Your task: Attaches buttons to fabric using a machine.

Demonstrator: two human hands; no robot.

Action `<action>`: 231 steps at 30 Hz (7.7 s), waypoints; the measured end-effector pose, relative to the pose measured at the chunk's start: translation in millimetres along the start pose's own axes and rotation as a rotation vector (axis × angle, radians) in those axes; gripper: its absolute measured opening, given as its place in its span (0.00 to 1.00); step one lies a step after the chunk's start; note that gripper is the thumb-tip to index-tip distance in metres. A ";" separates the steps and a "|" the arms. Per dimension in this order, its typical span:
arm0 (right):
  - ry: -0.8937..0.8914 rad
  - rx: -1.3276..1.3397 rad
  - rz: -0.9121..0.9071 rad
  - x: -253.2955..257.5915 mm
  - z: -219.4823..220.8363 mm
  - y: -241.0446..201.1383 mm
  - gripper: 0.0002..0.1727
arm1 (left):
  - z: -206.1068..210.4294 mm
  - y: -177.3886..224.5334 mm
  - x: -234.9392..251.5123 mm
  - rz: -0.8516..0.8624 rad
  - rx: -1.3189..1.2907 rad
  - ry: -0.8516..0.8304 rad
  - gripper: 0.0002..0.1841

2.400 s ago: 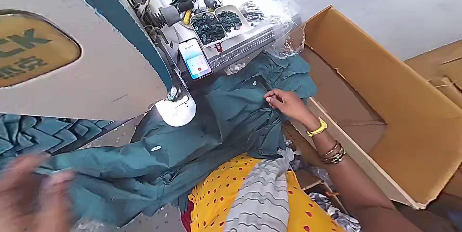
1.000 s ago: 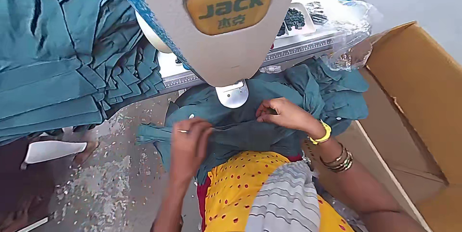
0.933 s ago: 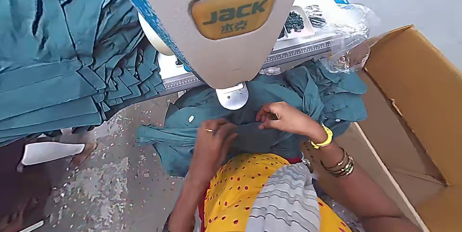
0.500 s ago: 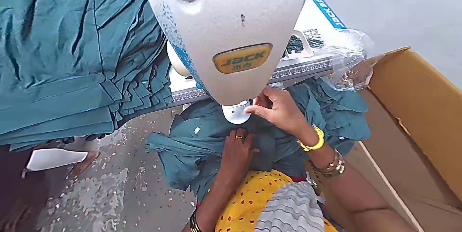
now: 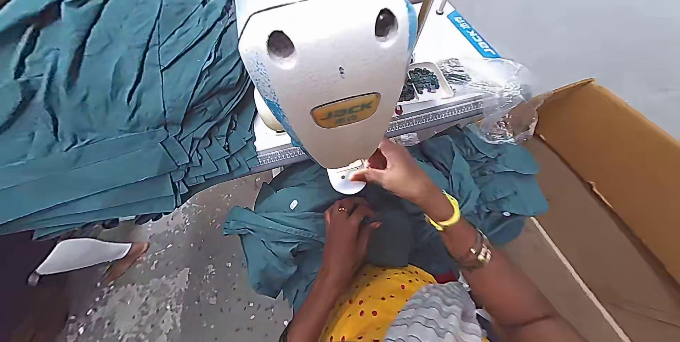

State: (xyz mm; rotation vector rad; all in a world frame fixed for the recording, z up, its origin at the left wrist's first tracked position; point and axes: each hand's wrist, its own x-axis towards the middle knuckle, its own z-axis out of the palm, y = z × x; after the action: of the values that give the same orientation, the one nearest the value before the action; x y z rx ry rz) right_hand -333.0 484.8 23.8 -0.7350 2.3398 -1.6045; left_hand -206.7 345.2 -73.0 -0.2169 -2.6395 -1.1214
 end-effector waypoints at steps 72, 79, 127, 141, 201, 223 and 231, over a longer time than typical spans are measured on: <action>0.119 -0.299 -0.511 15.3 -1.1 7.8 0.09 | -102.3 6.3 17.2 0.039 -0.231 -0.098 0.15; -0.030 0.123 0.072 23.1 7.3 -1.4 0.15 | -106.8 2.5 24.5 -0.056 -0.343 -0.118 0.14; 0.432 -0.745 -0.119 36.3 -139.6 94.3 0.07 | -120.7 -105.2 65.9 -0.369 -0.588 -0.292 0.03; 0.292 -0.730 -0.829 9.5 -16.6 15.0 0.10 | -36.4 7.3 -30.9 0.504 0.115 -0.277 0.09; 0.121 0.322 -0.014 2.9 11.2 21.8 0.08 | -70.4 8.5 79.5 -0.437 -0.332 0.310 0.29; 0.208 0.436 -0.043 5.8 21.0 18.1 0.14 | -66.3 -4.9 79.7 -0.350 -0.379 0.314 0.23; -0.606 0.110 -0.065 -50.9 -25.8 42.0 0.14 | -43.3 11.9 -38.8 0.189 -0.094 -0.182 0.24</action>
State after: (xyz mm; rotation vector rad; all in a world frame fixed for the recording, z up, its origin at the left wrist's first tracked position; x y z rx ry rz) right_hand -312.8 543.6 -10.1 -1.0964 1.7948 -1.2812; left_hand -159.0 320.7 -47.6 -0.6009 -2.6527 -1.2139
